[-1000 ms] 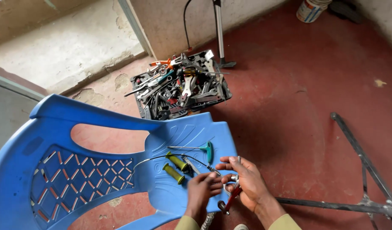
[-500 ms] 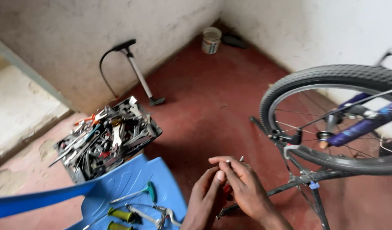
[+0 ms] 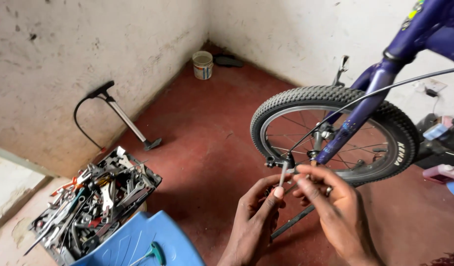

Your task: Adjusting the front brake calipers of a bicycle using a T-handle hex key

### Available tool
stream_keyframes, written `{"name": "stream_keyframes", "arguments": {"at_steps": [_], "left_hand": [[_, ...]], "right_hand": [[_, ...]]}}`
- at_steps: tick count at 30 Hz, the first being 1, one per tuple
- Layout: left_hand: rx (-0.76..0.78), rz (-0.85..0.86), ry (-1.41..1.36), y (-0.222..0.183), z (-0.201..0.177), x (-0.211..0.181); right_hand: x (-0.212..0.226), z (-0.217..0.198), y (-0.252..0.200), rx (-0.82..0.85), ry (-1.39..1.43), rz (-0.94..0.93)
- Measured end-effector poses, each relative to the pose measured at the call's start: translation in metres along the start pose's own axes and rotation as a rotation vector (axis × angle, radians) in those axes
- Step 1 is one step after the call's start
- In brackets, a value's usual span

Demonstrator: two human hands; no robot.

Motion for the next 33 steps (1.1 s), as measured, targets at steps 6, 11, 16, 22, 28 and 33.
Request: {"name": "stream_keyframes", "arguments": {"at_steps": [6,11,16,22,28,33], "left_hand": [[-0.019,-0.086,-0.028,0.001,0.004,0.002],[-0.119,-0.086,-0.056,0.006,-0.019,0.016],[-0.254,-0.011,-0.22,0.016,-0.053,0.022],[-0.312,-0.105,-0.225,0.006,-0.068,-0.001],[-0.267,-0.205,-0.161,0.013,-0.067,0.016],[-0.242,-0.076,-0.109,0.021,-0.028,-0.023]], "right_hand": [[-0.015,0.025,0.054,0.117,0.064,0.041],[0.004,0.035,0.062,0.036,0.068,-0.048],[0.04,0.05,0.03,0.108,0.155,-0.086],[0.067,0.031,-0.019,0.034,-0.079,-0.214],[-0.005,-0.029,-0.012,-0.276,-0.335,0.06],[-0.038,-0.067,0.025,-0.362,-0.479,0.005]]}}
Point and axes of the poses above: each hand's wrist, its own y-axis towards the middle knuckle, its own z-axis out of the palm, x = y × z, the point moved 9 cm from there along y, towards the middle knuckle, and after that the axes turned 11 degrees about -x, right-handed, at the moved point
